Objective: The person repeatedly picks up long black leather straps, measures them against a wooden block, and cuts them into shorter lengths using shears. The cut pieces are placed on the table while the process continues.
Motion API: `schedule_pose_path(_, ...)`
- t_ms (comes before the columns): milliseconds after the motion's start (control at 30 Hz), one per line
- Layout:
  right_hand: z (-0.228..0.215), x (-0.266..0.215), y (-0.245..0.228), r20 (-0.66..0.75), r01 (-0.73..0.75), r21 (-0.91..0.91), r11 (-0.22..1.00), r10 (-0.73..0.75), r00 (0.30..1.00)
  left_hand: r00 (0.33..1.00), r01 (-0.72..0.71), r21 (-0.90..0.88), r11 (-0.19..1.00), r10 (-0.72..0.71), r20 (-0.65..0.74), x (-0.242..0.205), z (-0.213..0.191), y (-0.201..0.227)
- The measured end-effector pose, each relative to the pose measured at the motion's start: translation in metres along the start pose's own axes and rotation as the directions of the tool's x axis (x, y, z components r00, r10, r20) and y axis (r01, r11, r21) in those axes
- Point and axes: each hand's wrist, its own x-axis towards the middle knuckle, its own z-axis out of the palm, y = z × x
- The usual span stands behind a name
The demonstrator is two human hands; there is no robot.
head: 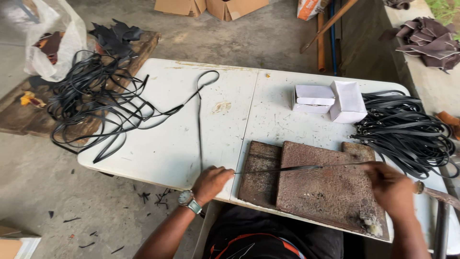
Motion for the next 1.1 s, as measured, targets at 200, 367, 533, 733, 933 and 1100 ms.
schedule_pose_path(200,-0.013,-0.003,0.015,-0.144,-0.180,0.080,0.980,0.190,0.971,0.984,0.177,0.228,0.957,-0.172,-0.044,-0.008,-0.035,-0.062)
schedule_pose_path(367,-0.020,0.015,0.010,-0.133,-0.271,-0.104,0.957,0.256,0.957,0.883,0.469,0.054,0.882,-0.467,-0.039,0.014,-0.059,-0.081)
schedule_pose_path(533,-0.038,0.020,0.019,-0.058,-0.157,-0.132,0.979,0.150,0.987,0.876,0.481,0.041,0.876,-0.478,-0.058,0.029,-0.077,-0.095)
schedule_pose_path(733,-0.032,0.005,0.033,0.146,-0.056,-0.116,0.992,0.073,0.987,0.862,0.478,0.243,0.844,-0.504,0.059,0.033,-0.089,-0.096)
schedule_pose_path(933,-0.033,-0.008,0.021,0.159,-0.021,-0.118,0.993,0.040,0.986,0.961,0.229,-0.197,0.953,-0.188,0.204,0.091,-0.017,0.034)
schedule_pose_path(1100,-0.043,-0.007,-0.005,0.013,0.055,-0.088,0.995,-0.054,0.998,0.988,-0.049,-0.250,0.967,0.083,0.127,0.148,0.051,0.145)
